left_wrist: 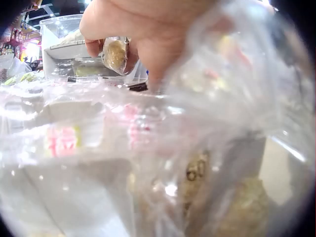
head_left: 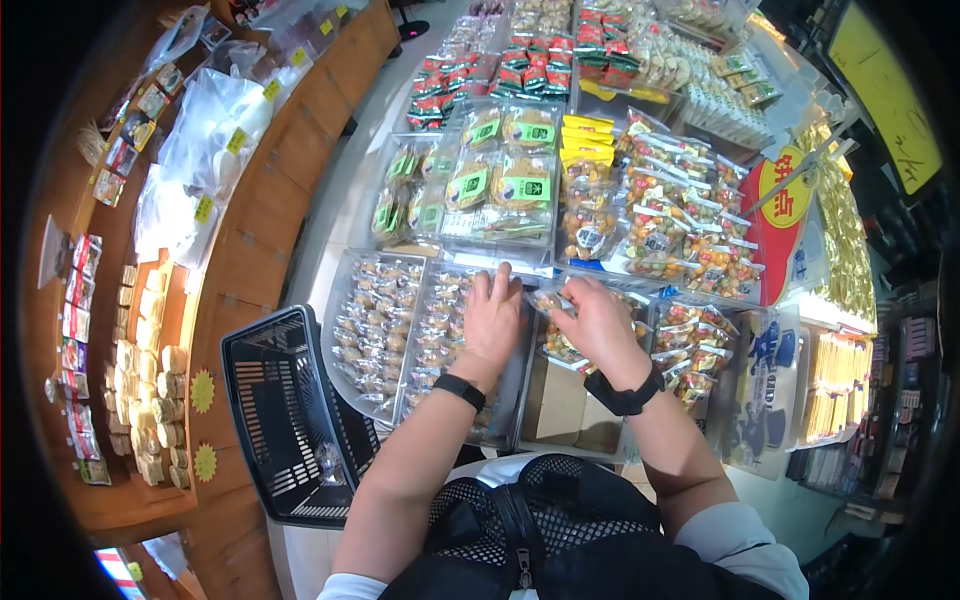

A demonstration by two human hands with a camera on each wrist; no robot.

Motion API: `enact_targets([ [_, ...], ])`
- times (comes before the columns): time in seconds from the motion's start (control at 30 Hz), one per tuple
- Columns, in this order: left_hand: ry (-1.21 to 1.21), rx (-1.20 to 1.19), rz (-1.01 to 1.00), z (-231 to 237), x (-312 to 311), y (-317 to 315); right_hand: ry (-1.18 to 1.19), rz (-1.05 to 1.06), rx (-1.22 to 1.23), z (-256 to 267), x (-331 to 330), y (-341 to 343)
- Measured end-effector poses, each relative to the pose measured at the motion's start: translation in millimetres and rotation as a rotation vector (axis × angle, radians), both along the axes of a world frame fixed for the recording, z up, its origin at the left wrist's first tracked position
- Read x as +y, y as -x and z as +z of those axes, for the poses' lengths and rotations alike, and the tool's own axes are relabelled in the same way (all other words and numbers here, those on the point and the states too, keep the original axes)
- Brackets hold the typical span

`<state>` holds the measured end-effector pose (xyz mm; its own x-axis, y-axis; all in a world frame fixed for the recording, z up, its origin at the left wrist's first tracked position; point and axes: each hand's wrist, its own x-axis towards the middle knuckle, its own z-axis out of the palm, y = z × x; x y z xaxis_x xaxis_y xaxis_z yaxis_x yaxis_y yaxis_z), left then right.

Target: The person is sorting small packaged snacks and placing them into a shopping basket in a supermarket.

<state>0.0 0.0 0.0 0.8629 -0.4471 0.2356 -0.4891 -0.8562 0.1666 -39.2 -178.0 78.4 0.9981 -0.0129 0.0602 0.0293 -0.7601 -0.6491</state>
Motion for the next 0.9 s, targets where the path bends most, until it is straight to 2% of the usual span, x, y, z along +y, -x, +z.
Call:
enact_targets([
  [0.07,0.107,-0.063,-0.019,7,13,7,-0.020,0.033,0.070,6,14,0],
  [0.13,0.093,-0.076,0.008,16,16,14,-0.051,0.050,0.031,13,20,2],
  [0.2,0.239,-0.050,0.024,-17,-36,13,0.078,0.044,0.032,2,-16,-6],
  [0.23,0.214,-0.059,0.045,-8,-9,-12,0.059,0.053,-0.003,-3,6,-30],
  [0.33,0.203,-0.026,0.060,-4,7,-13,0.068,0.049,0.010,-7,21,-31],
  [0.5,0.215,0.059,0.071,8,-6,-12,0.107,0.020,0.006,-8,13,-24],
  [0.6,0.130,0.046,0.075,7,-2,-20,0.157,-0.009,0.041,-7,22,-23],
  [0.67,0.042,0.033,0.107,3,3,-23,0.131,-0.006,0.039,-8,30,-22],
  [0.9,0.065,0.001,0.156,-3,4,-25,0.054,0.001,0.002,-35,32,-31],
])
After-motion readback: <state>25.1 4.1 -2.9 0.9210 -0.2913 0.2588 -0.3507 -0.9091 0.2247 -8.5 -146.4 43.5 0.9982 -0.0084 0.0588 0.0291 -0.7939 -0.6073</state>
